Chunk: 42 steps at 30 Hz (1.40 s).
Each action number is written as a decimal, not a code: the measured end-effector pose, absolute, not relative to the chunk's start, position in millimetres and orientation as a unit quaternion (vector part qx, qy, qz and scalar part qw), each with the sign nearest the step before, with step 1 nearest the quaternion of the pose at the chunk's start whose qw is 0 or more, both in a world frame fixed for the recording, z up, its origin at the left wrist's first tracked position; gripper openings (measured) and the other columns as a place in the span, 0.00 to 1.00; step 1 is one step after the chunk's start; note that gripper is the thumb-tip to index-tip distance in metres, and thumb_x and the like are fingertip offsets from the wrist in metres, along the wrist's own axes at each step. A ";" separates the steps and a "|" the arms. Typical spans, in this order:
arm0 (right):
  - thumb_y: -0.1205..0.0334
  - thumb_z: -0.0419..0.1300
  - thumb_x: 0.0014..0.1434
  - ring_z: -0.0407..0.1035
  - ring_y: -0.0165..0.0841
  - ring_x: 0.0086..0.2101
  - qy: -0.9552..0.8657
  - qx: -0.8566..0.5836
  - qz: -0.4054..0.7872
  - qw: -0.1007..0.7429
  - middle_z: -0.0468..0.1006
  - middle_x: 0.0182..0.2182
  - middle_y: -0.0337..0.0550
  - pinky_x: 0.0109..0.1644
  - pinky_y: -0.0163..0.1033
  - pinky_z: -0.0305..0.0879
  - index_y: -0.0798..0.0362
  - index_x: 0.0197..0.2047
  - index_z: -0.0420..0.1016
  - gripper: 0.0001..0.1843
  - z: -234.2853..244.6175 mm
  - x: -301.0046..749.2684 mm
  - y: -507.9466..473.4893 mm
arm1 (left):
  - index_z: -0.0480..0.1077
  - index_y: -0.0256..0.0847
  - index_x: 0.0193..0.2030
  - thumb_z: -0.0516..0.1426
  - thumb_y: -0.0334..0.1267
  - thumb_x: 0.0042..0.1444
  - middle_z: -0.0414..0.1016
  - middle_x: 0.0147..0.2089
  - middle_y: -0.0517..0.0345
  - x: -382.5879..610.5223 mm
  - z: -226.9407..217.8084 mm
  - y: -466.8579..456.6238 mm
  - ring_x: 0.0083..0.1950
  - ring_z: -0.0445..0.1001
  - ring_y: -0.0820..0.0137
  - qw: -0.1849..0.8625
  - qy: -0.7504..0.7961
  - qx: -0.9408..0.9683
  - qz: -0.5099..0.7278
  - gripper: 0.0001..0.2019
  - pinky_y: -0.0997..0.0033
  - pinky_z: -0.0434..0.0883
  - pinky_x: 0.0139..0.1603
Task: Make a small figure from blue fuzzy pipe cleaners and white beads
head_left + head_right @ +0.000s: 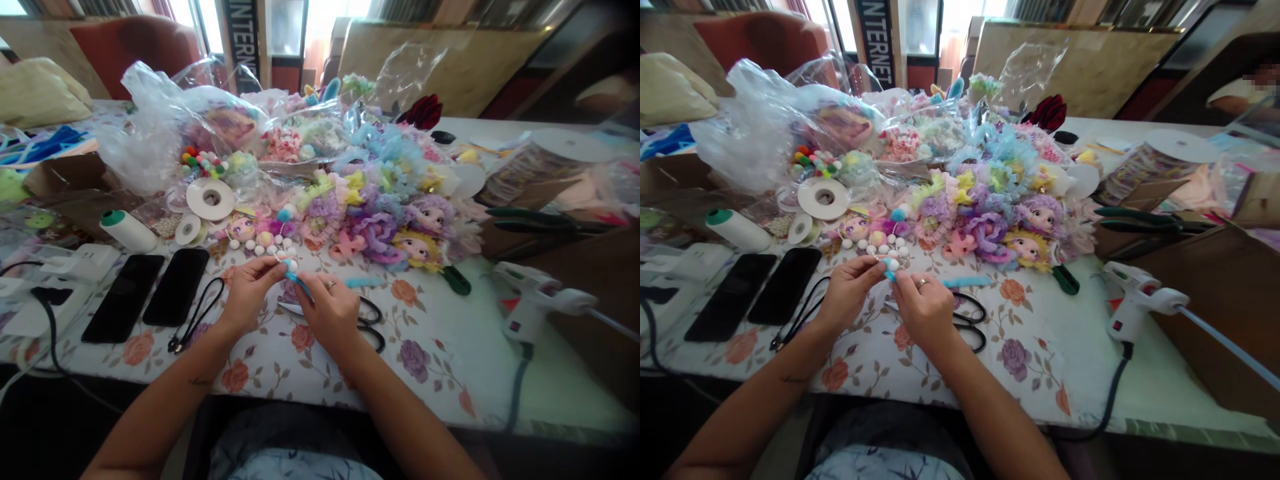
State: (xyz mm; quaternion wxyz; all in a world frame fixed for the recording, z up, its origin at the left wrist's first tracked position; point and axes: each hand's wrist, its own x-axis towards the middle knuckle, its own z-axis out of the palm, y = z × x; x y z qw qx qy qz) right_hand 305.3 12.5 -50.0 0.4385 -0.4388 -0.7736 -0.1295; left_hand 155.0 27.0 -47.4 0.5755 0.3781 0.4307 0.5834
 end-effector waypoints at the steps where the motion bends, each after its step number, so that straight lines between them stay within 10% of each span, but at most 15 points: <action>1: 0.64 0.57 0.65 0.66 0.33 0.24 -0.774 -0.437 -0.135 0.437 0.71 0.21 0.40 0.28 0.37 0.57 0.51 0.36 0.79 0.09 -49.9 305.5 12.7 | 0.82 0.40 0.36 0.69 0.39 0.47 0.83 0.39 0.55 155.1 -47.7 27.0 0.41 0.79 0.67 0.574 0.430 0.382 0.583 0.09 0.69 0.73 0.49; 23: 0.70 0.55 0.66 0.55 0.31 0.24 -0.801 -0.344 -0.254 0.418 0.66 0.19 0.37 0.27 0.38 0.51 0.55 0.36 0.77 0.10 -47.4 313.5 20.1 | 0.81 0.40 0.37 0.66 0.41 0.51 0.83 0.40 0.55 149.2 -45.6 27.5 0.43 0.79 0.65 0.473 0.453 0.521 0.547 0.08 0.68 0.74 0.48; 42: 0.68 0.58 0.64 0.65 0.30 0.24 -0.786 -0.387 -0.150 0.459 0.72 0.20 0.37 0.29 0.35 0.57 0.54 0.37 0.77 0.06 -46.8 311.6 19.6 | 0.81 0.42 0.40 0.68 0.39 0.50 0.83 0.42 0.54 148.9 -54.8 29.6 0.45 0.79 0.66 0.575 0.393 0.462 0.549 0.10 0.68 0.73 0.50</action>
